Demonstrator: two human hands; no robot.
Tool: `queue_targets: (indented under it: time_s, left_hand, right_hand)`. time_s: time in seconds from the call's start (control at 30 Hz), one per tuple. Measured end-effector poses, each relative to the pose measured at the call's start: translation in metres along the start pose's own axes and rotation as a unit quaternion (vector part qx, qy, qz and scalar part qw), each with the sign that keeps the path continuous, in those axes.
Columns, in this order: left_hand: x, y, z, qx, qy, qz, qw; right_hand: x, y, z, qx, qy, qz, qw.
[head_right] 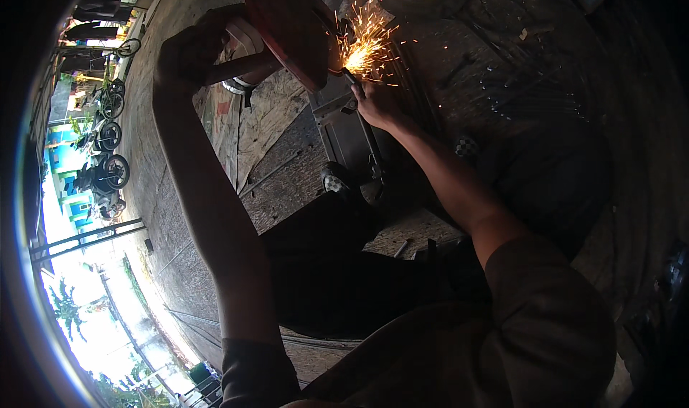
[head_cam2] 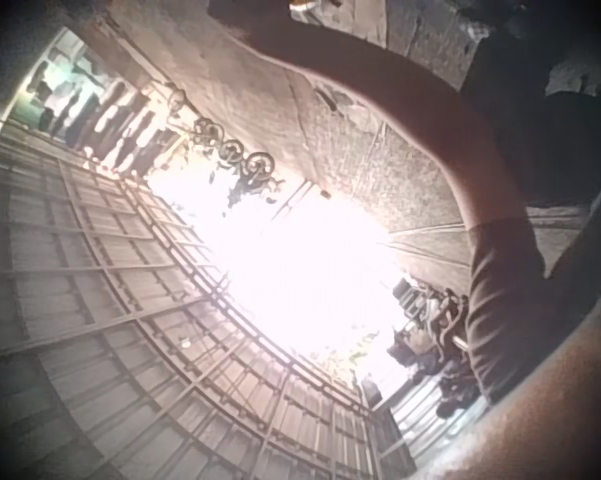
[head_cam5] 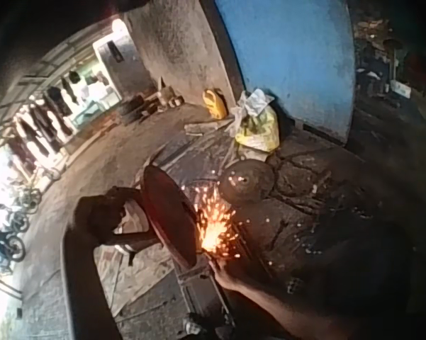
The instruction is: Using a power grinder to smooth the end of a metal rod.
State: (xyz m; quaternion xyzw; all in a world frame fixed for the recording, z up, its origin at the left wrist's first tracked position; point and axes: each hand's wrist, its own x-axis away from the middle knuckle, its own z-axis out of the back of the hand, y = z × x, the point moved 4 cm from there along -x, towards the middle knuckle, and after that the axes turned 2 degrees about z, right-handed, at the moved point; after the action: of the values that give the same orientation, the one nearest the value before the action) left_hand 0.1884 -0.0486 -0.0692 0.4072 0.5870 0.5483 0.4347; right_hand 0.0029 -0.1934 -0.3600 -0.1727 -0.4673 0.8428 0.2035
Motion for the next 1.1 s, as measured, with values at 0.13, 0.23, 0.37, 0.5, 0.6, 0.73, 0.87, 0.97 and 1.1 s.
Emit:
queue_targets:
  time_s: [0.13, 0.23, 0.37, 0.5, 0.6, 0.73, 0.87, 0.97, 1.1]
  left_hand:
    - [0.005, -0.019, 0.045, -0.240, 0.158, -0.050, 0.956]
    - [0.007, -0.019, 0.042, -0.339, 0.226, -0.041, 0.912]
    - [-0.006, -0.004, 0.017, 0.004, 0.056, 0.079, 0.995]
    - [0.001, -0.020, 0.041, -0.068, 0.072, -0.073, 0.992]
    - [0.005, -0.022, 0.048, -0.261, 0.209, -0.049, 0.941]
    - [0.004, -0.016, 0.039, -0.063, 0.082, -0.050, 0.993]
    - [0.000, -0.008, 0.019, -0.058, 0.020, -0.103, 0.993]
    - [-0.001, 0.000, 0.017, -0.021, 0.033, 0.047, 0.998]
    - [0.004, -0.002, 0.011, -0.052, 0.036, -0.010, 0.998]
  right_hand:
    - [0.001, -0.015, 0.006, -0.072, 0.022, 0.069, 0.995]
    - [-0.003, 0.004, -0.003, -0.257, -0.103, -0.085, 0.957]
    - [0.000, 0.022, -0.017, -0.460, -0.216, -0.217, 0.833]
    - [-0.010, 0.011, -0.020, -0.090, 0.046, 0.086, 0.991]
    - [-0.001, -0.001, -0.011, 0.036, 0.127, 0.135, 0.982]
    - [0.004, -0.018, -0.001, 0.042, 0.084, 0.068, 0.993]
    - [0.004, -0.016, 0.005, 0.072, 0.163, 0.159, 0.971]
    - [0.001, -0.017, 0.010, 0.005, 0.093, 0.142, 0.986]
    - [-0.004, -0.015, 0.004, -0.212, -0.108, -0.072, 0.969]
